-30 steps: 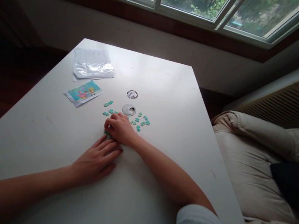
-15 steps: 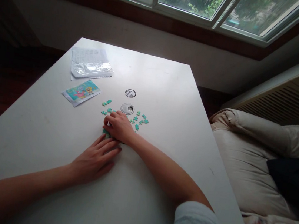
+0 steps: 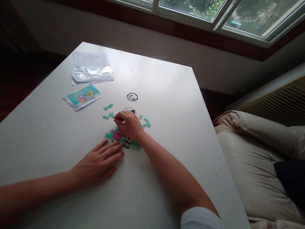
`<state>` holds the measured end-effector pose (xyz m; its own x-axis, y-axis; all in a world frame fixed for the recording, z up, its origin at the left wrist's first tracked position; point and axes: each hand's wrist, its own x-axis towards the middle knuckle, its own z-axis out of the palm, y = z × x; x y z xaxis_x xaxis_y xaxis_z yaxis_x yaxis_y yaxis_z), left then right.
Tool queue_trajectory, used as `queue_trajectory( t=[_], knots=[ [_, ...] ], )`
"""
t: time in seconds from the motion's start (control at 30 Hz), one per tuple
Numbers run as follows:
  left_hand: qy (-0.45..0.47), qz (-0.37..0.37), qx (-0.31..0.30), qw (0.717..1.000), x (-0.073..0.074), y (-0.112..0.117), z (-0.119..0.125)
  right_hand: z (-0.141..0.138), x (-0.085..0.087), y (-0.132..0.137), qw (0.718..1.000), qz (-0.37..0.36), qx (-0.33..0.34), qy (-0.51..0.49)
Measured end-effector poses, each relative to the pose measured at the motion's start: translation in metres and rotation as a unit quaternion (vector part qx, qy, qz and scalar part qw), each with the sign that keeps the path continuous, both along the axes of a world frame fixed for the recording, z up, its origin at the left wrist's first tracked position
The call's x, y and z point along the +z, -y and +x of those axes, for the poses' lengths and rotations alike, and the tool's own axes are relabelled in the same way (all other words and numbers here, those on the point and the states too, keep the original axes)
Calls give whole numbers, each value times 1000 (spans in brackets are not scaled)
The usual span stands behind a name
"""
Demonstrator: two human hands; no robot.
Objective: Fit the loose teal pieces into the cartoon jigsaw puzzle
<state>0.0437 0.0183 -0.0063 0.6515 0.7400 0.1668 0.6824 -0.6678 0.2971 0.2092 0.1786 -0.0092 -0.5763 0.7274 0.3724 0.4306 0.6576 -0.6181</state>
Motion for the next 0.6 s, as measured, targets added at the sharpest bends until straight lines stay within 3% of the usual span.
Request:
queue_trajectory(
  t=[0.13, 0.33, 0.47, 0.6],
  knots=[
    [-8, 7, 12, 1000, 1, 1, 1, 28, 10, -23, 999, -21, -47, -7],
    [-14, 17, 21, 1000, 2, 2, 1, 81, 23, -48, 989, -29, -125, 68],
    [-15, 20, 19, 999, 1, 3, 0, 107, 18, -58, 986, -56, -134, 80],
    [-14, 26, 22, 999, 2, 2, 1, 115, 4, -64, 987, -85, -119, 73]
  ],
)
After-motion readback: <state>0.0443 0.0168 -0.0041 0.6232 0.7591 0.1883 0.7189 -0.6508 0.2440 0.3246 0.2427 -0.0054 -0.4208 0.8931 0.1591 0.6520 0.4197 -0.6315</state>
